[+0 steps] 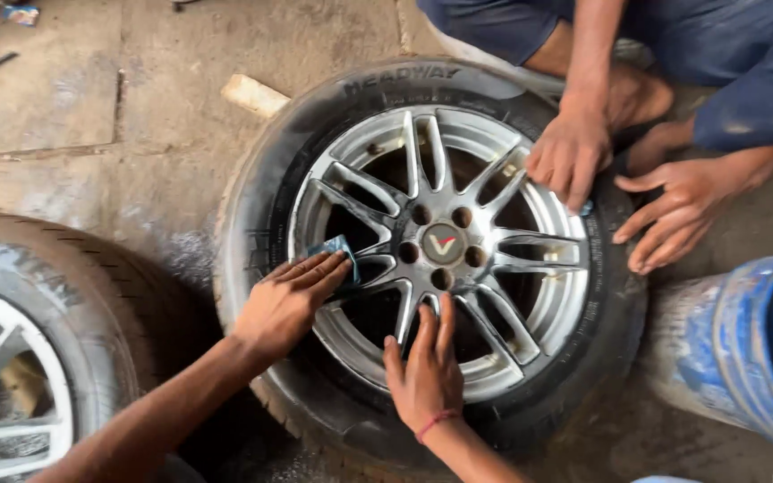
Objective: Cleaning and wiping down car tire rims using a cloth and blue padding.
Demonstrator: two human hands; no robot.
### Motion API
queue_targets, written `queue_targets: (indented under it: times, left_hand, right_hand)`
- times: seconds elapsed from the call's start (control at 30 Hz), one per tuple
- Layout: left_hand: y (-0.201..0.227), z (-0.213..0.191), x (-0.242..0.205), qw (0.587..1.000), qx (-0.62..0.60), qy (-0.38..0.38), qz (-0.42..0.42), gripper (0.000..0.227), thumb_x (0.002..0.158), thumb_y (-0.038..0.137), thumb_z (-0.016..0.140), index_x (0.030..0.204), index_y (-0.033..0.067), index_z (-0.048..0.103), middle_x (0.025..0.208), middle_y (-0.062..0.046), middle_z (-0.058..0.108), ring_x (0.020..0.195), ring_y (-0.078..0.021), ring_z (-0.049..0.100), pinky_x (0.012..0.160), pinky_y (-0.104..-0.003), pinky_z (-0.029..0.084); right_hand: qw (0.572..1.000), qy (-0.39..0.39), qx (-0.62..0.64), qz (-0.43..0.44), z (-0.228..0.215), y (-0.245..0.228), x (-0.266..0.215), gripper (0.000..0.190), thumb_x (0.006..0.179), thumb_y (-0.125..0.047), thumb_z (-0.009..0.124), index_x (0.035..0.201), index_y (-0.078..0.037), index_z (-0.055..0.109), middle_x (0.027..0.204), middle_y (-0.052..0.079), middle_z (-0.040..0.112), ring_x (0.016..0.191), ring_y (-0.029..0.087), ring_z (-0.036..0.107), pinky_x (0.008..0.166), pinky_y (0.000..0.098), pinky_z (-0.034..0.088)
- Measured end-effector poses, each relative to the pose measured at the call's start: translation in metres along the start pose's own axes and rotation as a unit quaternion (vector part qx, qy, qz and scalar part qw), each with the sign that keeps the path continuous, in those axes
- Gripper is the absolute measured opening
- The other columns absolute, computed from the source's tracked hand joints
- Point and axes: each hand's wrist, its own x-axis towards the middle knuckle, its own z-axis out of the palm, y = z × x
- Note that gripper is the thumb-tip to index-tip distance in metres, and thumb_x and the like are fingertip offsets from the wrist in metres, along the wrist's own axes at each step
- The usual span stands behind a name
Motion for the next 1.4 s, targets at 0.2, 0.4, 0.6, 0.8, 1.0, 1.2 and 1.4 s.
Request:
queue_targets:
  times: [0.2,0.4,0.6,0.8,1.0,1.2,1.4]
  left_hand:
    - [0.002,0.019,0.051,0.982,0.129,-0.026,0.137,0.058,0.091,0.012,0.052,0.149,0.0181,0.047,0.159,0.000,0.044,0.145,-0.0182,0.041,0.122,-0.043,0.025]
    - [0.003,-0.001,0.032,0.980,0.108,-0.075,0.150,0.053,0.095,0.021,0.053,0.147,0.0164,0.048,0.160,-0.001,0.043,0.147,-0.0193,0.040,0.123,-0.043,0.026]
    - [0.002,-0.002,0.029,0.982,0.105,-0.051,0.145,0.058,0.088,0.018,0.062,0.145,0.0127,0.051,0.155,-0.004,0.047,0.142,-0.0221,0.044,0.120,-0.049,0.027]
    - [0.053,-0.046,0.014,0.996,-0.015,0.039,-0.077,0.065,0.076,0.005,0.067,0.139,0.0138,0.054,0.123,-0.008,0.067,0.121,-0.0267,0.060,0.109,-0.045,0.041]
    - [0.076,-0.040,0.041,0.971,-0.059,-0.046,-0.226,0.076,0.082,0.014,0.063,0.155,0.0214,0.043,0.069,-0.013,0.068,0.066,-0.0332,0.067,0.076,-0.049,0.054]
    - [0.071,-0.015,0.034,0.979,0.024,-0.103,-0.174,0.079,0.085,0.011,0.056,0.160,0.0251,0.035,0.060,-0.013,0.066,0.052,-0.0293,0.065,0.071,-0.051,0.056]
    - [0.062,-0.030,0.021,0.977,0.030,-0.087,-0.192,0.079,0.083,0.010,0.056,0.159,0.0245,0.036,0.064,-0.015,0.070,0.054,-0.0308,0.068,0.080,-0.055,0.054]
  right_hand:
    - [0.999,-0.028,0.007,0.022,-0.001,0.001,0.005,0.071,0.090,-0.035,0.065,0.144,0.002,0.037,0.163,0.023,0.017,0.124,0.047,0.057,0.086,0.0487,0.057]
    - [1.000,-0.007,0.012,-0.017,0.002,0.002,-0.001,0.069,0.091,-0.035,0.064,0.143,0.003,0.037,0.163,0.024,0.018,0.126,0.047,0.056,0.088,0.0483,0.057]
    - [0.997,-0.071,0.009,0.040,-0.007,-0.002,0.012,0.075,0.090,-0.038,0.062,0.148,0.000,0.035,0.169,0.023,0.012,0.126,0.044,0.055,0.089,0.0466,0.057]
    - [0.999,-0.042,-0.028,0.002,0.004,0.006,0.012,0.073,0.091,-0.039,0.062,0.143,0.004,0.037,0.164,0.026,0.015,0.126,0.044,0.055,0.091,0.0499,0.054]
    - [0.999,-0.018,-0.034,-0.022,0.001,0.002,0.010,0.073,0.090,-0.040,0.063,0.142,0.004,0.038,0.161,0.025,0.016,0.123,0.046,0.057,0.089,0.0505,0.056]
    - [0.998,-0.048,-0.025,0.022,-0.001,-0.001,0.006,0.073,0.090,-0.037,0.064,0.143,0.004,0.036,0.165,0.024,0.013,0.121,0.047,0.058,0.084,0.0487,0.058]
    - [0.998,-0.031,-0.054,0.021,0.001,-0.004,0.014,0.074,0.089,-0.036,0.064,0.146,0.002,0.037,0.163,0.023,0.014,0.123,0.046,0.058,0.084,0.0475,0.059]
